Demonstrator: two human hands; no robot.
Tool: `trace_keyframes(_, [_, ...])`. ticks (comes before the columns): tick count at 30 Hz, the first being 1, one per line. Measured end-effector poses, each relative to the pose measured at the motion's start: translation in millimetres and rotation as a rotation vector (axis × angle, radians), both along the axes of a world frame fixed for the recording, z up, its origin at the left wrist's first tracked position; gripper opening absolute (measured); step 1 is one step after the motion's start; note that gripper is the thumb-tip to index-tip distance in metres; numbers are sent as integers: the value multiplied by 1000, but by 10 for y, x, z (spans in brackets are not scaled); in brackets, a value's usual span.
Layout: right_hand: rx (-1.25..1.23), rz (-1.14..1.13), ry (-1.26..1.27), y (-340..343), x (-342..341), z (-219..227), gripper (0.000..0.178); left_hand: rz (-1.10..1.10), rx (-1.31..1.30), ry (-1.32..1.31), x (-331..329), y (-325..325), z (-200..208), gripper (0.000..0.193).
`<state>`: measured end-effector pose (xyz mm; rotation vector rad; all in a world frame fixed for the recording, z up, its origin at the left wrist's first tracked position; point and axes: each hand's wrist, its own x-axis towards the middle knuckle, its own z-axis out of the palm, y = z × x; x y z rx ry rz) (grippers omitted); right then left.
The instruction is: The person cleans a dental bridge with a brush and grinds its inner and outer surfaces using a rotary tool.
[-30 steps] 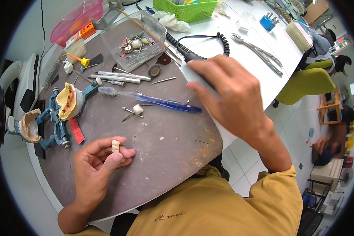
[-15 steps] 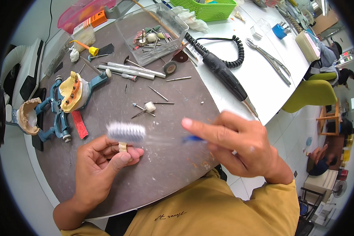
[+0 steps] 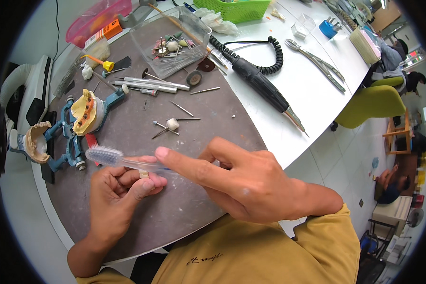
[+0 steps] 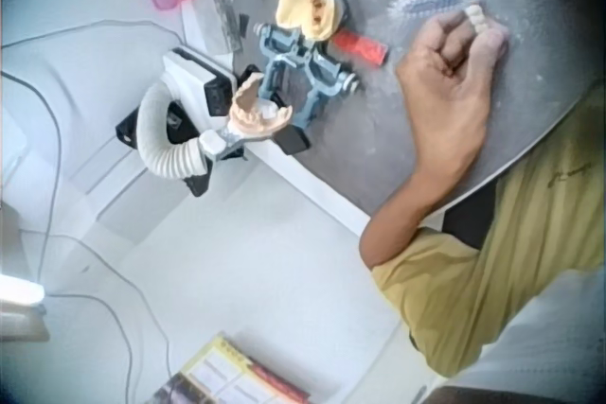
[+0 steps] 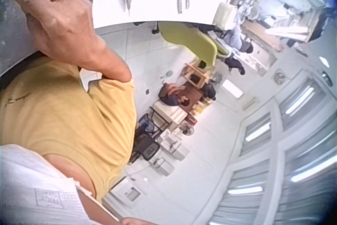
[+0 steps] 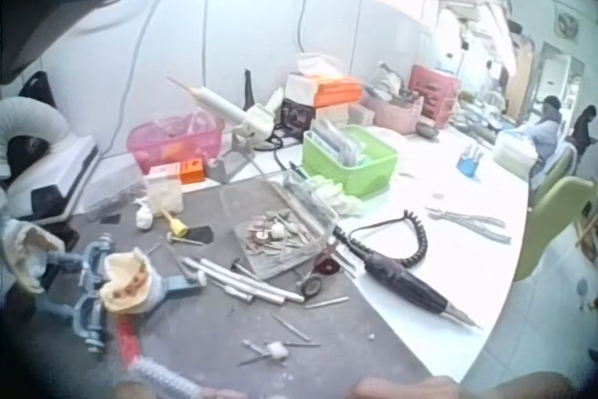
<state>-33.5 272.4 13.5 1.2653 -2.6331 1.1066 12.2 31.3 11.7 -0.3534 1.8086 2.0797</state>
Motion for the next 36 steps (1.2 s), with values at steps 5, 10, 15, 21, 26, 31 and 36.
trace_keyframes(5, [202,-8,-110,336,169,23,71,-15,-14,17,9,-11,6,37])
trace_keyframes(10, [240,-229,26,466,165,12,60,-49,-3,57,-2,-10,-21,35])
trace_keyframes(15, [257,-95,219,173,-62,-4,51,-57,-21,106,-2,-14,-50,41])
trace_keyframes(21, [283,-626,448,434,-413,89,44,-62,-7,76,-10,-20,-15,51])
trace_keyframes(26, [608,-679,106,702,-482,-12,48,-50,10,20,-9,-25,23,55])
trace_keyframes(31, [360,-657,-65,786,-485,-66,45,-78,-10,33,-6,-32,26,54])
trace_keyframes(36, [-743,-532,-401,707,-274,-204,43,-56,-11,55,0,-12,18,54])
